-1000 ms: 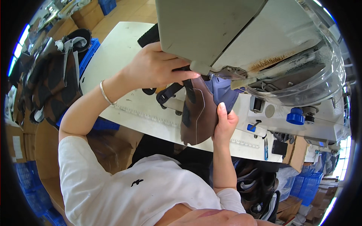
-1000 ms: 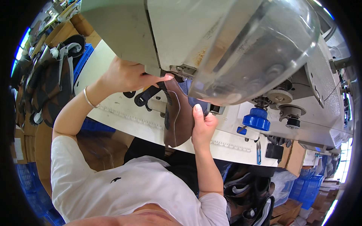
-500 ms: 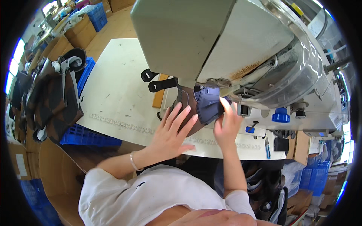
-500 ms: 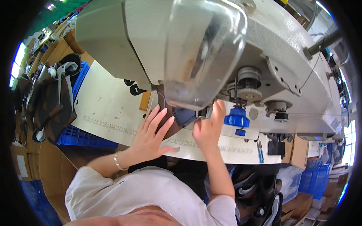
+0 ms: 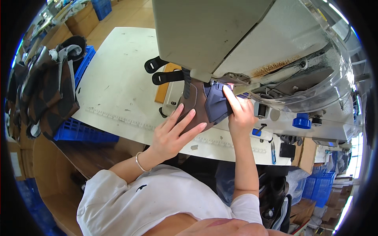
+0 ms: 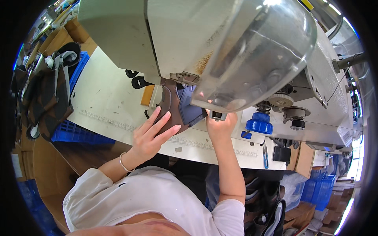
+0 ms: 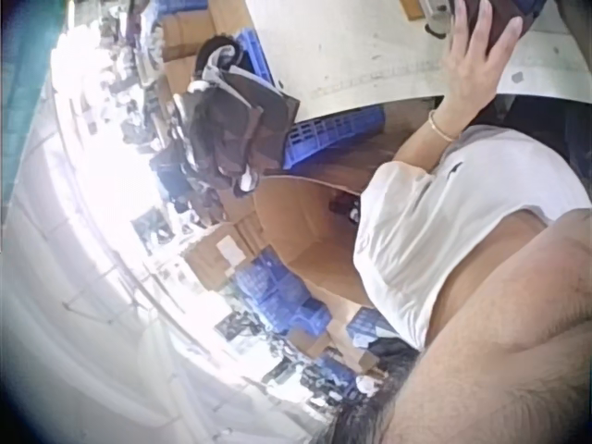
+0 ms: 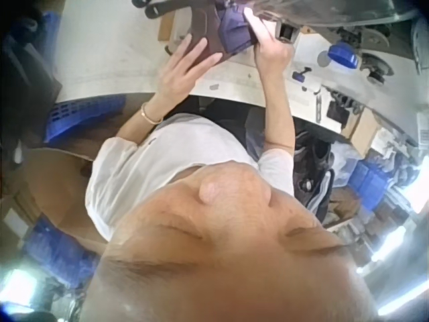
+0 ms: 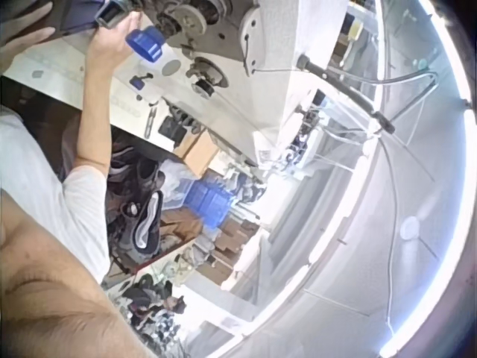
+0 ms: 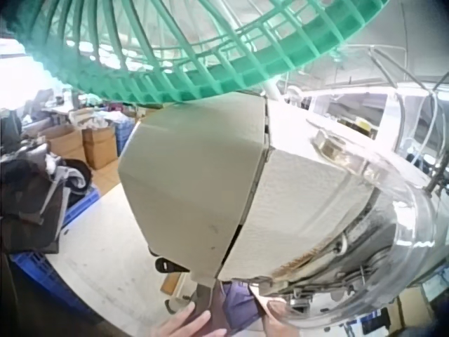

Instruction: The person stitches boot components using a sewing machine, guiding and rotating the material under the needle by hand, then sets aside the sewn piece and picks up another boot part to stitch.

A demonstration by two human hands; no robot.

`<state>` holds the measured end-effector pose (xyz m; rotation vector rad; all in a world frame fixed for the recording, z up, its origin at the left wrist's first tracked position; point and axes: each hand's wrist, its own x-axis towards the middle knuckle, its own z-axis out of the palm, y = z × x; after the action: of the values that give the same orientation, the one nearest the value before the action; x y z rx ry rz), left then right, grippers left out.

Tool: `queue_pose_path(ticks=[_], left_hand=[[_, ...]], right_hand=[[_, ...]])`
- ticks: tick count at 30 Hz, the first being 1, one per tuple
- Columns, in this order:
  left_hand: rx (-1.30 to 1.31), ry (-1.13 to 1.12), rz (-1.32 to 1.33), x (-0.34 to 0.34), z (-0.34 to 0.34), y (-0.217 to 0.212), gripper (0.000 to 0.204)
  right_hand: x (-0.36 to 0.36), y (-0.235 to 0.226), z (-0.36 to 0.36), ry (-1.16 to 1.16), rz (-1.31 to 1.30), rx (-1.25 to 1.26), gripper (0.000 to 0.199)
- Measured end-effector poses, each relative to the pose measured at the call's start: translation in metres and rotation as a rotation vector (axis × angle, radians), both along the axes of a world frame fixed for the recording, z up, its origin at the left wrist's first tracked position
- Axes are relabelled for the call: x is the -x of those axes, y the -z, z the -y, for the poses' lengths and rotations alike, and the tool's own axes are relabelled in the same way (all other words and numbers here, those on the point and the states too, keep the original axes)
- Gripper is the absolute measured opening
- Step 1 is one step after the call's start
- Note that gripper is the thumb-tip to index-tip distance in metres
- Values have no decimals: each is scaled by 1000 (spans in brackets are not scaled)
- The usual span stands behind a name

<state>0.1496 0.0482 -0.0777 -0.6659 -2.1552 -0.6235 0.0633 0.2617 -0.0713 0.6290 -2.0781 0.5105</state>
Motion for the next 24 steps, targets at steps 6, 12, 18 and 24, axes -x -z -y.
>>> queue_pose_path(ticks=[6,12,18,24], left_hand=[[-1,-15,3,1,-2,-3,36],[56,-36,26,4,-4,-5,38],[62,-64,-2,10,-5,-12,37],[-1,-96,-24,15,-11,-22,43]], right_hand=[[3,12,-14,44,73,-22,54],[14,17,-23,60,97,-114,57],[23,26,-35,104,131,-189,54],[26,18,-37,11,276,-152,50]])
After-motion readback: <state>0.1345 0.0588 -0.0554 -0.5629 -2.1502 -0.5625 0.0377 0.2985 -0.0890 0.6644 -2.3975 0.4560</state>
